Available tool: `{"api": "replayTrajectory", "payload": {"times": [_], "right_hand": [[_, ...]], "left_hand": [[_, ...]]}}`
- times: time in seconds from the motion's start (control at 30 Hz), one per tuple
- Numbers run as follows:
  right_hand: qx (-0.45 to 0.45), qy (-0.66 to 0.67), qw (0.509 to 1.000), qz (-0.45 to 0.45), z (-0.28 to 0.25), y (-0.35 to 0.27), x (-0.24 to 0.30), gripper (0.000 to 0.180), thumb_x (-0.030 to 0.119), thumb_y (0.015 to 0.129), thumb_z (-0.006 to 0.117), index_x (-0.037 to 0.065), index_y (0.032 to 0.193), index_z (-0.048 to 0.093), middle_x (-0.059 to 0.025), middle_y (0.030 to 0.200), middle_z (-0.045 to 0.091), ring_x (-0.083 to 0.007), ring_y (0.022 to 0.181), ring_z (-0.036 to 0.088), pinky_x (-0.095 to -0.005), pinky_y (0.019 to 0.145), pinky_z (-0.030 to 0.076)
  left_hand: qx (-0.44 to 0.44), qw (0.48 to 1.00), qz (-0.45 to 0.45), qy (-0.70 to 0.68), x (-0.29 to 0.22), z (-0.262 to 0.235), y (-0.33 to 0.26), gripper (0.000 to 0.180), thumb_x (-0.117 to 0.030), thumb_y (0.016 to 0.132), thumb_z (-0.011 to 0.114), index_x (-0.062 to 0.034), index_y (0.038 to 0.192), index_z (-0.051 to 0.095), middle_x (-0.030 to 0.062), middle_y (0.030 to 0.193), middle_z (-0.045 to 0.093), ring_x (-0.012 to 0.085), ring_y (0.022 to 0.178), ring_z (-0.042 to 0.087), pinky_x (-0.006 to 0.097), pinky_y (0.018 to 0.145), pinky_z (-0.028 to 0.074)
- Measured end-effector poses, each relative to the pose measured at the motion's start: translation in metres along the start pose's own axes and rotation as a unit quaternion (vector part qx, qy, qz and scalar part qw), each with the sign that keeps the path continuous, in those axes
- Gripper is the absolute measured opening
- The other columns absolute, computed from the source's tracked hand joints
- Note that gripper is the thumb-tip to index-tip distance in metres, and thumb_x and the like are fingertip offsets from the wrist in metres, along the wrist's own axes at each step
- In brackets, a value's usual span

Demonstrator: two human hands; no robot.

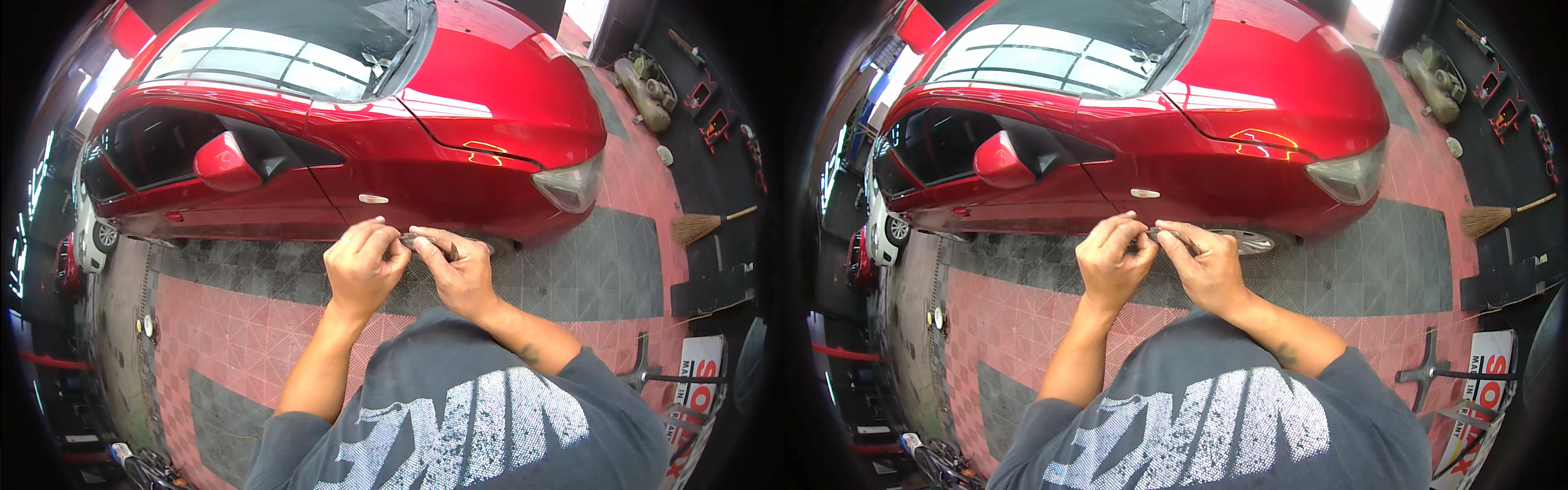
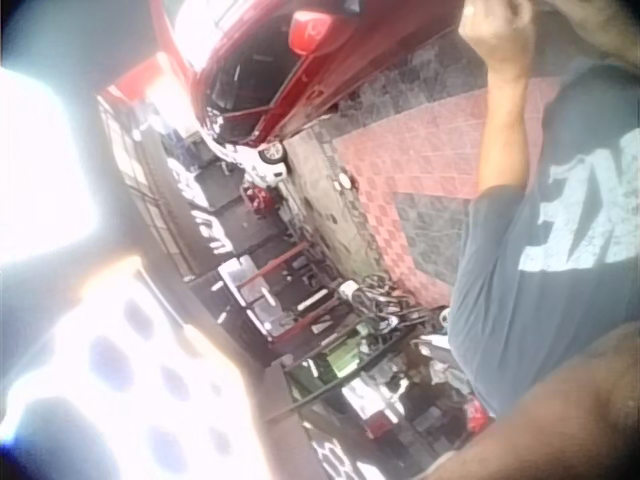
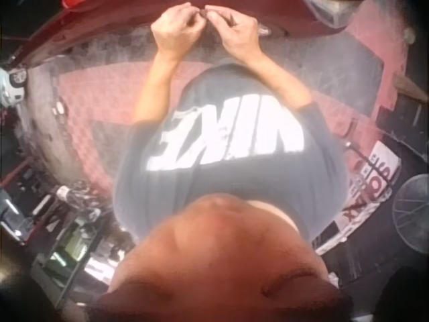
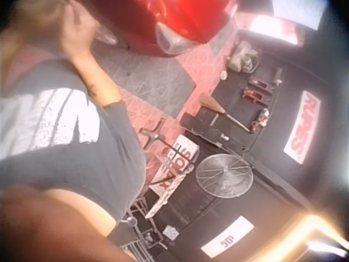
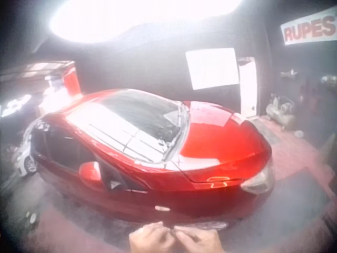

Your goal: The person walks toward a red car in a garage and then stands while manipulating a small metal component with both hands, repeatedly opening and closing its parts. The person continues to handle the component without attaching it to the vehicle.

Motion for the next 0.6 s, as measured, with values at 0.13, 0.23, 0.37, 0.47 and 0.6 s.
{"api": "replayTrajectory", "payload": {"times": [0.13, 0.23, 0.37, 0.47, 0.6], "right_hand": [[-0.020, 0.105, 0.993, 0.056, -0.001, 0.003, -0.015, 0.027, 0.017, 0.110, 0.073, -0.004, 0.123, 0.081, -0.0080, 0.099, 0.084, -0.0084, 0.091, 0.074, -0.0273, 0.082, 0.059], [0.012, 0.167, 0.976, 0.139, -0.004, 0.004, -0.008, 0.026, 0.022, 0.111, 0.072, -0.001, 0.118, 0.080, -0.0066, 0.095, 0.082, -0.0031, 0.066, 0.056, -0.0235, 0.060, 0.043], [0.043, 0.252, 0.947, 0.197, -0.005, -0.002, -0.018, 0.024, 0.024, 0.110, 0.072, 0.001, 0.114, 0.079, -0.0062, 0.092, 0.082, -0.0015, 0.051, 0.047, -0.0211, 0.046, 0.037], [0.048, 0.262, 0.946, 0.188, -0.002, -0.002, -0.018, 0.026, 0.024, 0.112, 0.072, 0.000, 0.109, 0.081, -0.0039, 0.087, 0.079, 0.0013, 0.050, 0.047, -0.0203, 0.044, 0.033], [0.015, 0.286, 0.936, 0.206, -0.006, 0.001, -0.030, 0.025, 0.023, 0.111, 0.071, -0.001, 0.113, 0.078, -0.0086, 0.091, 0.081, -0.0014, 0.050, 0.049, -0.0212, 0.044, 0.036]], "left_hand": [[0.007, 0.992, -0.084, -0.094, -0.004, 0.000, 0.000, 0.013, 0.001, 0.077, 0.078, -0.0049, 0.089, 0.075, 0.0101, 0.088, 0.077, 0.0318, 0.101, 0.081, 0.041, 0.080, 0.065], [0.096, 0.899, -0.317, -0.286, -0.004, -0.009, -0.007, 0.006, -0.001, 0.086, 0.075, -0.0027, 0.091, 0.077, 0.0127, 0.116, 0.075, 0.0250, 0.107, 0.077, 0.037, 0.085, 0.062], [0.144, 0.773, -0.407, -0.465, 0.012, -0.009, -0.020, 0.009, -0.001, 0.093, 0.069, -0.0015, 0.092, 0.078, 0.0126, 0.138, 0.066, 0.0187, 0.125, 0.064, 0.033, 0.099, 0.054], [0.145, 0.685, -0.435, -0.566, 0.021, -0.010, -0.030, 0.008, -0.004, 0.095, 0.069, -0.0021, 0.093, 0.077, 0.0126, 0.137, 0.067, 0.0194, 0.124, 0.064, 0.037, 0.107, 0.051], [0.132, 0.580, -0.431, -0.679, 0.026, -0.020, -0.034, 0.009, -0.013, 0.097, 0.069, -0.0053, 0.094, 0.071, 0.0158, 0.137, 0.069, 0.0294, 0.132, 0.066, 0.046, 0.116, 0.050]]}}
Point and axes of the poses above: each hand's wrist, its own y-axis towards the middle knuckle, its own z-axis out of the palm, x = y × z, the point moved 1 cm from there along y, towards the middle knuckle
